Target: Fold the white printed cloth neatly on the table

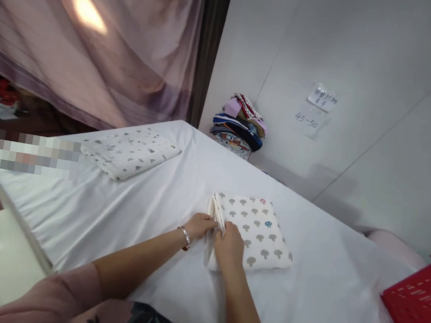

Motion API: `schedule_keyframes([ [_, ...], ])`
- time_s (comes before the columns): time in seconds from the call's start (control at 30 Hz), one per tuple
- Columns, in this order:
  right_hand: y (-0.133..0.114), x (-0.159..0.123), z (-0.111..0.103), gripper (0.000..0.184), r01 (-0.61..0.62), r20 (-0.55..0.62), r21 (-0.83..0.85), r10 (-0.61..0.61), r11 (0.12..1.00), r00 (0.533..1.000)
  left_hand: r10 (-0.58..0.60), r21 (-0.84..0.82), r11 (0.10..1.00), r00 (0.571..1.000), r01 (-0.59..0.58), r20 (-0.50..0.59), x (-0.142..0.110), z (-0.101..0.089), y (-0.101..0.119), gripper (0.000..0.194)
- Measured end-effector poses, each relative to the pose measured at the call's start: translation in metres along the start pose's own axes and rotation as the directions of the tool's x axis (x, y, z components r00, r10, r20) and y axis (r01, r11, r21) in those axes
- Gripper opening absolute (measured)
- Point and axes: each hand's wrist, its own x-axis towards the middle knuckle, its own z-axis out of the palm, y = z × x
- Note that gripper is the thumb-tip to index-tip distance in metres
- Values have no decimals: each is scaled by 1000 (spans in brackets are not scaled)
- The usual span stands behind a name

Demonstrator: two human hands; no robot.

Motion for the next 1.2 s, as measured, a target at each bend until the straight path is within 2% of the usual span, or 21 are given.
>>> schedule_keyframes([
  [0.23, -13, 3, -3, 24, -35, 112, -167, 54, 985, 992, 28, -32, 999, 998, -27, 50, -8, -1, 1, 13],
  [0.33, -13, 10, -5, 22, -47, 136, -190, 73, 981, 988, 44, -8, 999, 998, -43, 50, -7, -2, -1, 11],
  [0.5, -2, 16, -5, 9, -62, 114, -100, 74, 993, 991, 81, 87, 993, 996, -77, -34, 2, -10, -6, 14],
  [0.6, 5, 15, -4, 9, -69, 74, -12, 70, 998, 995, 108, 146, 985, 990, -94, -89, 5, -13, -7, 14],
  [0.7, 7, 13, -3, 9, -77, 55, 43, 75, 996, 996, 130, 193, 975, 986, -109, -100, 4, -14, -6, 14],
  [0.87, 7, 12, -2, 10, -61, 22, 81, 59, 995, 998, 107, 221, 972, 984, -75, -141, 4, -16, -6, 21],
  [1.2, 10, 11, -1, 10, -55, 14, 130, 54, 990, 998, 5, 97, 995, 1000, -3, -25, 11, -10, -8, 13],
])
